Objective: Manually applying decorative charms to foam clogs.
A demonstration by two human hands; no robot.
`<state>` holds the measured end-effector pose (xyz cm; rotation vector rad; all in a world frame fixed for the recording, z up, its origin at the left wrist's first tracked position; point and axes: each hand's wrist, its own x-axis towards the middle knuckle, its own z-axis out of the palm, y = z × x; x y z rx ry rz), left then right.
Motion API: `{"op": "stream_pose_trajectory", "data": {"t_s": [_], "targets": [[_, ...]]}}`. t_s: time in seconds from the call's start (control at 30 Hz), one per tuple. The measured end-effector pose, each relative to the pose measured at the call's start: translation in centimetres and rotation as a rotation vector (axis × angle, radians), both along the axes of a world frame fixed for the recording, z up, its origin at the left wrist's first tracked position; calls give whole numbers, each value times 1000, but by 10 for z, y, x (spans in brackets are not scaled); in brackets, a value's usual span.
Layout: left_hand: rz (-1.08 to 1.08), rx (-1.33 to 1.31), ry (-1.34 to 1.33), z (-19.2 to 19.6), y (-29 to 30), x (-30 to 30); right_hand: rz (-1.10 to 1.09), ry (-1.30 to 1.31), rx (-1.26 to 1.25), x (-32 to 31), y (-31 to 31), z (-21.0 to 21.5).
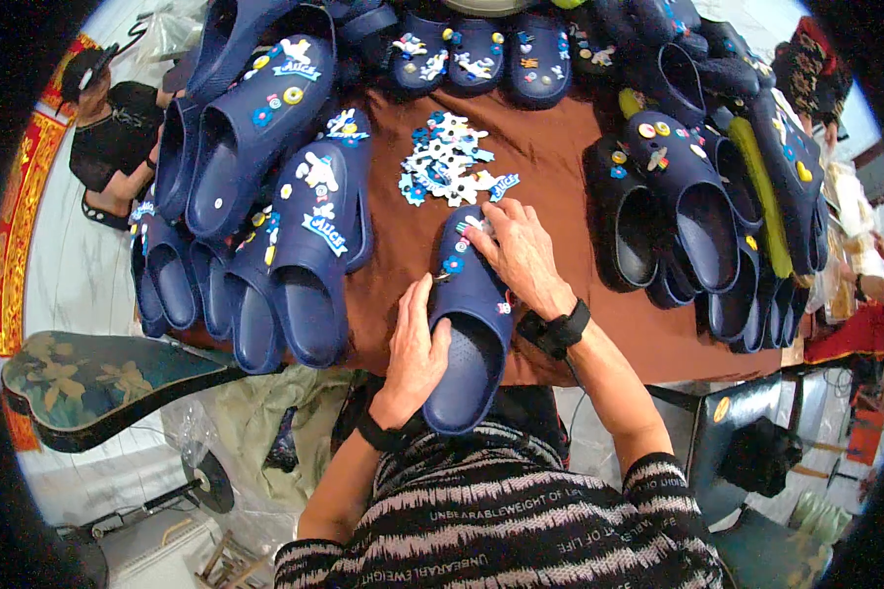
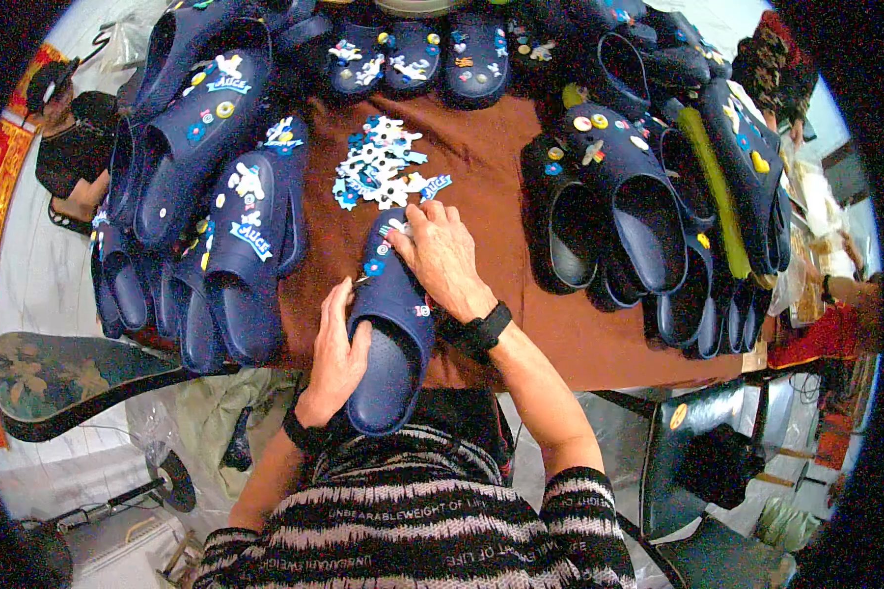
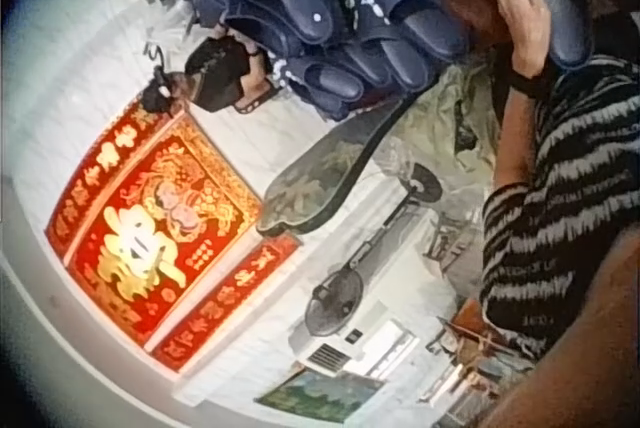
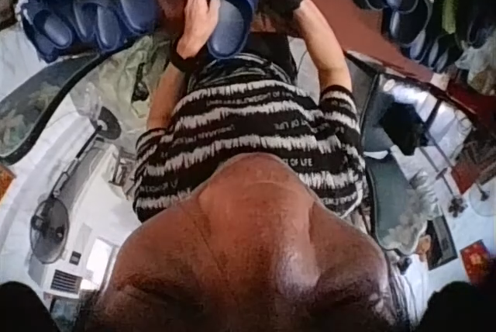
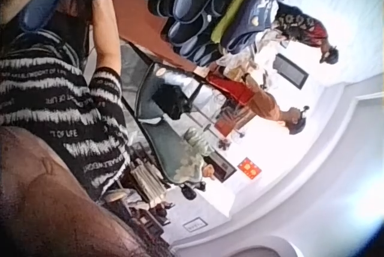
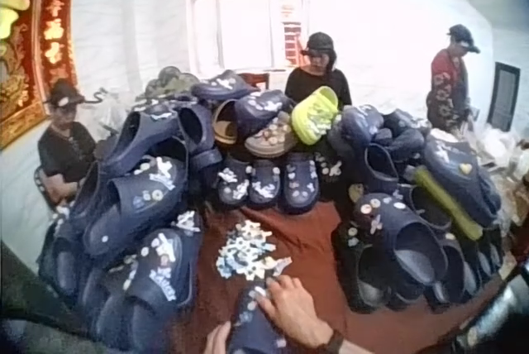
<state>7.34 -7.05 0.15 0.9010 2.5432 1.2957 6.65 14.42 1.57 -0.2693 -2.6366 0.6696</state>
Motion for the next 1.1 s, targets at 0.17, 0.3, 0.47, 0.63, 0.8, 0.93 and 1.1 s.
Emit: {"op": "stream_pose_trajectory", "data": {"t_s": [0.17,0.3,0.47,0.63,0.8,0.93,1.1], "targets": [[29,209,-46,-13,6,1,-22,29,96,-1,-13,-1],[45,233,-67,-10,10,3,-28,-47,-2,-7,0,10],[57,202,-67,-8,8,4,60,-216,-305,-15,9,22],[79,220,-97,-5,14,8,254,-75,-327,-13,-10,19],[72,226,-64,-7,12,10,104,191,-457,-39,5,36],[68,241,-52,-8,12,11,62,263,69,-66,30,29],[85,273,-19,-11,10,7,334,-77,84,-47,9,11]]}}
